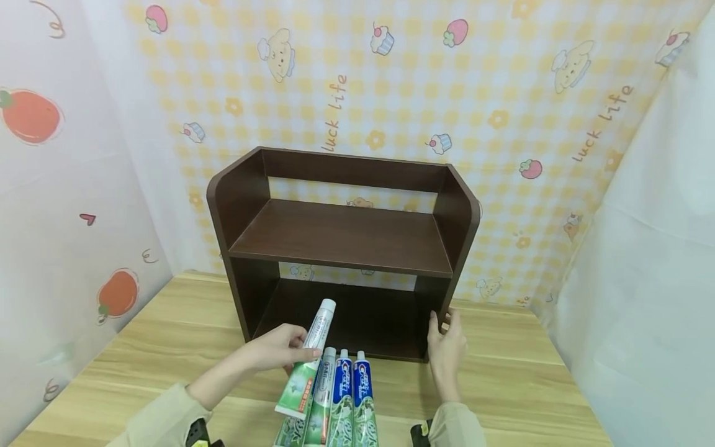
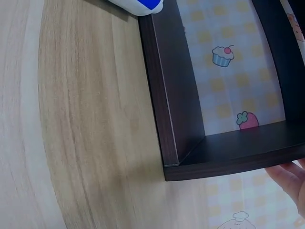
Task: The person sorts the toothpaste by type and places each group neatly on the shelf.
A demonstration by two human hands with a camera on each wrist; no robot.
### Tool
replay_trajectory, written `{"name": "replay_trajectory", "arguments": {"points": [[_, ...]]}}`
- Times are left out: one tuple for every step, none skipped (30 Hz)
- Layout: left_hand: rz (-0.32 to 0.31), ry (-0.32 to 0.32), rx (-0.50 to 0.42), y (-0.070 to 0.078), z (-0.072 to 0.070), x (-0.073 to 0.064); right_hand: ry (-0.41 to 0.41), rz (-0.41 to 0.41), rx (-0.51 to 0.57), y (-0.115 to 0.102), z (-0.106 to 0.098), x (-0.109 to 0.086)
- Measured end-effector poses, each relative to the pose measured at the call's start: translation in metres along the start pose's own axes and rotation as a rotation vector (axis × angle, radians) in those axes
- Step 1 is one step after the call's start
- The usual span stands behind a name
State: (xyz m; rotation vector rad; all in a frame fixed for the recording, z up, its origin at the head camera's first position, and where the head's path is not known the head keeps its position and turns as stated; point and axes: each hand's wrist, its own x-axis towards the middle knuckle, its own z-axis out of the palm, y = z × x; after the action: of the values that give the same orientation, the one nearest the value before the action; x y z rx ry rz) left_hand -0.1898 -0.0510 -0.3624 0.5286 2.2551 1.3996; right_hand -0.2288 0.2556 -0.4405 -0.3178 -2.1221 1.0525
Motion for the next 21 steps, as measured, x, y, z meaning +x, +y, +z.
{"name": "replay_trajectory", "arguments": {"points": [[-0.002, 0.0, -0.005, 0.003, 0.001, 0.001, 0.0, 0.002, 0.002, 0.0, 0.0, 0.0], [-0.001, -0.001, -0.012, 0.005, 0.002, 0.001, -0.001, 0.008, 0.002, 0.0, 0.001, 0.0], [-0.002, -0.001, -0.014, 0.008, 0.003, 0.002, -0.006, 0.015, 0.003, 0.0, 0.001, 0.0], [-0.003, -0.002, -0.015, 0.012, 0.004, 0.002, -0.011, 0.027, 0.005, 0.0, 0.001, 0.0], [-0.004, -0.006, -0.019, 0.016, 0.004, 0.003, -0.019, 0.042, 0.009, 0.0, 0.001, 0.001], [-0.003, -0.01, -0.019, 0.019, 0.005, 0.003, -0.027, 0.056, 0.01, 0.0, 0.0, 0.001], [-0.002, -0.013, -0.018, 0.023, 0.006, 0.003, -0.035, 0.074, 0.018, 0.0, 0.0, 0.001], [0.001, -0.018, -0.016, 0.027, 0.006, 0.003, -0.044, 0.094, 0.025, 0.0, -0.001, 0.002], [0.005, -0.024, -0.01, 0.031, 0.006, 0.004, -0.055, 0.12, 0.038, 0.0, -0.002, 0.003], [0.009, -0.03, -0.008, 0.034, 0.007, 0.004, -0.065, 0.145, 0.049, -0.001, -0.003, 0.003], [0.012, -0.035, -0.003, 0.037, 0.007, 0.004, -0.075, 0.171, 0.06, -0.001, -0.004, 0.004], [0.02, -0.04, 0.007, 0.04, 0.007, 0.005, -0.085, 0.198, 0.072, -0.003, -0.005, 0.005], [0.026, -0.043, 0.016, 0.042, 0.007, 0.005, -0.095, 0.224, 0.083, -0.004, -0.005, 0.005], [0.031, -0.045, 0.025, 0.044, 0.007, 0.006, -0.105, 0.243, 0.085, -0.005, -0.006, 0.006], [0.036, -0.047, 0.03, 0.046, 0.006, 0.006, -0.115, 0.262, 0.091, -0.006, -0.006, 0.007], [0.04, -0.047, 0.036, 0.048, 0.006, 0.007, -0.118, 0.275, 0.101, -0.007, -0.007, 0.008], [0.041, -0.046, 0.041, 0.05, 0.006, 0.008, -0.12, 0.287, 0.11, -0.007, -0.007, 0.008], [0.04, -0.045, 0.041, 0.051, 0.006, 0.009, -0.12, 0.296, 0.121, -0.008, -0.007, 0.009], [0.033, -0.042, 0.036, 0.053, 0.006, 0.011, -0.115, 0.302, 0.131, -0.007, -0.007, 0.01], [0.026, -0.039, 0.03, 0.054, 0.007, 0.013, -0.108, 0.307, 0.141, -0.007, -0.007, 0.01], [0.018, -0.036, 0.023, 0.055, 0.007, 0.015, -0.099, 0.314, 0.157, -0.006, -0.006, 0.011]]}}
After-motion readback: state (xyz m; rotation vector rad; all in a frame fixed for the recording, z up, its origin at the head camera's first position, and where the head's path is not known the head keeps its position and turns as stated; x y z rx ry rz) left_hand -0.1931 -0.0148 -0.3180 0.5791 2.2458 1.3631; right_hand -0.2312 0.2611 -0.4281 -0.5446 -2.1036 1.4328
